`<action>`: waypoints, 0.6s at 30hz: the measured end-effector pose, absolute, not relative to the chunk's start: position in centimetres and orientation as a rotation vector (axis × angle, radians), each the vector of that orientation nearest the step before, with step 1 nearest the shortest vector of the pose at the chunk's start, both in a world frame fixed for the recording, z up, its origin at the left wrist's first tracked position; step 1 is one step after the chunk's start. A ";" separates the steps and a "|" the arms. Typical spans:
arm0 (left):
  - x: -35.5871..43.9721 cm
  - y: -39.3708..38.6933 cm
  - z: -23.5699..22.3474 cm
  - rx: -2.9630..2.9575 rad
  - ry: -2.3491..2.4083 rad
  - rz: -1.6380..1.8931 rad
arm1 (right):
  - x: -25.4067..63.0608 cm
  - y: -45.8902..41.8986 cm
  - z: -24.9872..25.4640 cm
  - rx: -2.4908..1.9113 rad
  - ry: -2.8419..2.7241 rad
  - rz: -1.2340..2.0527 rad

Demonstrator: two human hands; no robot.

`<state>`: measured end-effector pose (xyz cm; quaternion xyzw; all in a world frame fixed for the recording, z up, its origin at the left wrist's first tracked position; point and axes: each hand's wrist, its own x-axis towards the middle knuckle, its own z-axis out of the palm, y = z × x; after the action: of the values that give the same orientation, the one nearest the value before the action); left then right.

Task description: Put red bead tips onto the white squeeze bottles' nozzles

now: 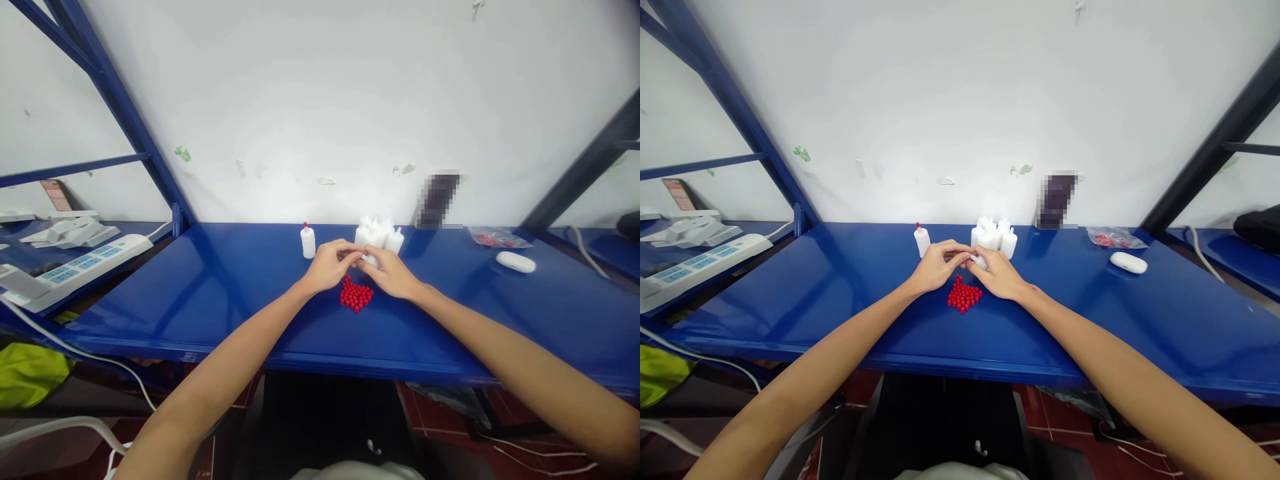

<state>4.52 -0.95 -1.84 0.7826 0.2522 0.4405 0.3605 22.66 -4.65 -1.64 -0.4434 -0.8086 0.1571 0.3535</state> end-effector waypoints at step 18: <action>4.7 -0.4 -1.7 1.694 0.502 1.167 | 22.8 -4.8 -1.5 -1.085 -2.116 0.381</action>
<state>4.71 -0.41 -1.69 0.6974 0.2067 0.4806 0.4898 22.82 -4.83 -1.48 -0.4207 -0.8202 0.1475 0.3584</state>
